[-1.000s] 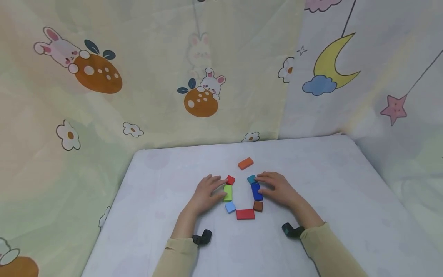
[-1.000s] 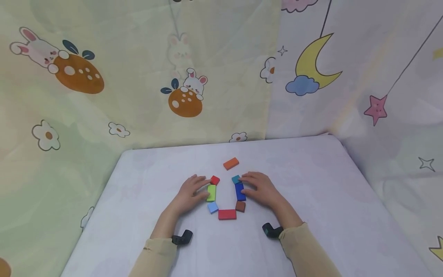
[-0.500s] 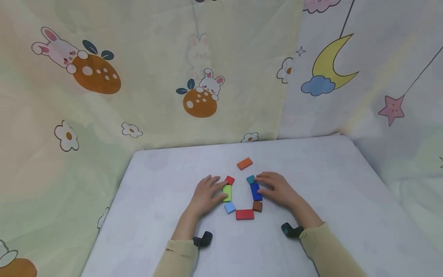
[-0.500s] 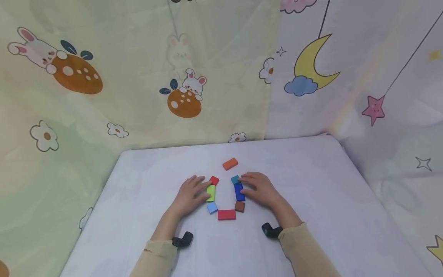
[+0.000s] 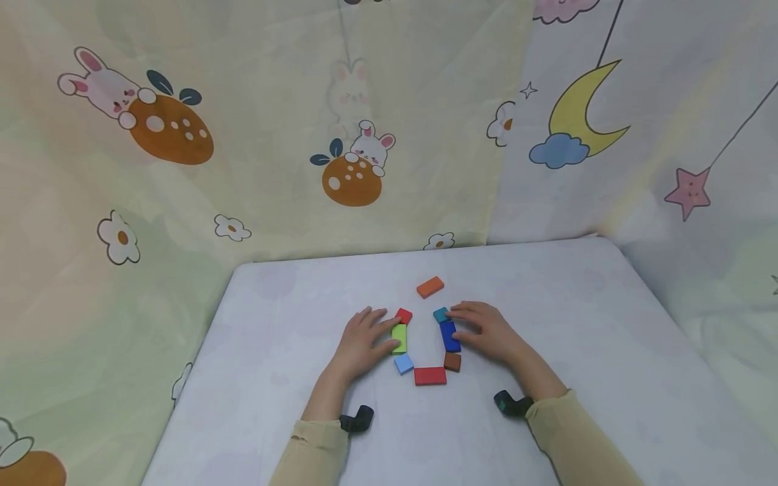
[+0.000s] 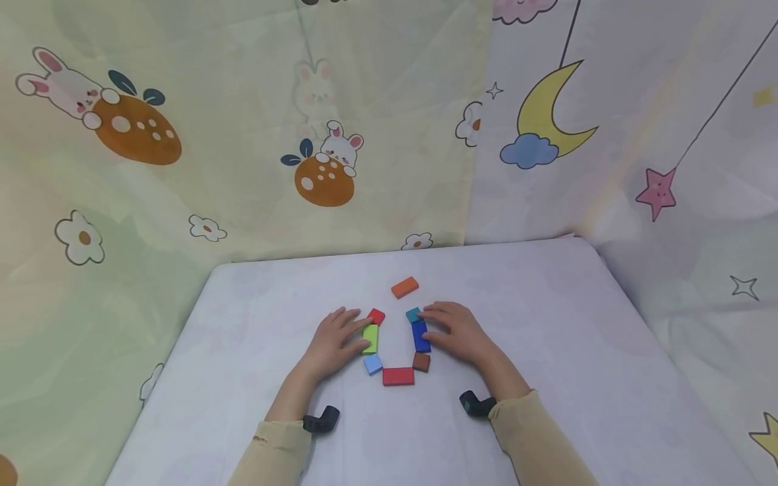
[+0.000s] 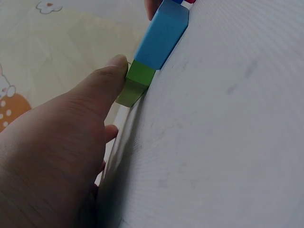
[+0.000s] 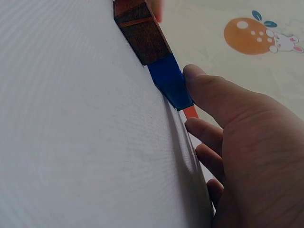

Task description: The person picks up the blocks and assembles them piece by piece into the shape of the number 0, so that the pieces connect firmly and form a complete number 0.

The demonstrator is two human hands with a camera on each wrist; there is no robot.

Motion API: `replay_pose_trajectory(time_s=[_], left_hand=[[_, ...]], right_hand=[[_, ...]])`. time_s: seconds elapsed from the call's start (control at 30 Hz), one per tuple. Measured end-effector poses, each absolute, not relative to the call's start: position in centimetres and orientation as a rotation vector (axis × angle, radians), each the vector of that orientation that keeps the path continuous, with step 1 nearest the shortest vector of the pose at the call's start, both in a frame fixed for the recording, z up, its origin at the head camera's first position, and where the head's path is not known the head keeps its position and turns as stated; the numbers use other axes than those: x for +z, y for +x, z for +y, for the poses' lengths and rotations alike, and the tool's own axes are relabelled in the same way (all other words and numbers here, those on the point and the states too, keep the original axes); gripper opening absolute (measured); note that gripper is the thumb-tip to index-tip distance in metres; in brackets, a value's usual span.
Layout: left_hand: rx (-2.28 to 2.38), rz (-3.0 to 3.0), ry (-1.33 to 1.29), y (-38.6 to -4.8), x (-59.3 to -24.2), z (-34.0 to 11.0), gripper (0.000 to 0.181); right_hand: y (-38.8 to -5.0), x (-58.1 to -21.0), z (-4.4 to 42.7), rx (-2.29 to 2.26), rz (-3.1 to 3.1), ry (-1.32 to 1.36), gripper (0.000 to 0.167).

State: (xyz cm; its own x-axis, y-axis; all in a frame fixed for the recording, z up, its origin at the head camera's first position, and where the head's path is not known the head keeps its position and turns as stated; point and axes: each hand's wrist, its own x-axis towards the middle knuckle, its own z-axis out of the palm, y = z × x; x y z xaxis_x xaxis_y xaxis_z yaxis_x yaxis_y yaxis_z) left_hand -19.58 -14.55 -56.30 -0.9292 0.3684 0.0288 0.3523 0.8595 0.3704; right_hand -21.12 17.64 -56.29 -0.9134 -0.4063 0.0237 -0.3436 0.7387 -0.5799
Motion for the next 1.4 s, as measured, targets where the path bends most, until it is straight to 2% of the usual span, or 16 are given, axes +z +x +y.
replay_pose_trajectory(time_s=[0.5, 0.8, 1.03, 1.23, 1.4], left_hand=[[0.576, 2.992, 0.604, -19.6, -56.1, -14.7, 0.056], [0.61, 2.976, 0.606, -19.8, -56.6, -14.5, 0.055], [0.601, 2.977, 0.605, -19.8, -56.7, -14.3, 0.055], [0.584, 2.982, 0.585, -19.8, -56.6, -14.5, 0.056], [0.592, 2.986, 0.587, -19.8, -56.5, -14.6, 0.056]], right_hand=[[-21.3, -56.4, 17.4, -0.944, 2.823, -0.6, 0.047], [-21.8, -55.3, 17.9, -1.11, 2.685, -0.314, 0.047], [-25.0, -54.2, 18.4, -1.143, 2.667, -0.238, 0.047], [-28.3, -54.2, 17.7, -1.126, 2.63, -0.256, 0.048], [-29.6, -54.1, 17.2, -1.063, 2.614, -0.301, 0.049]])
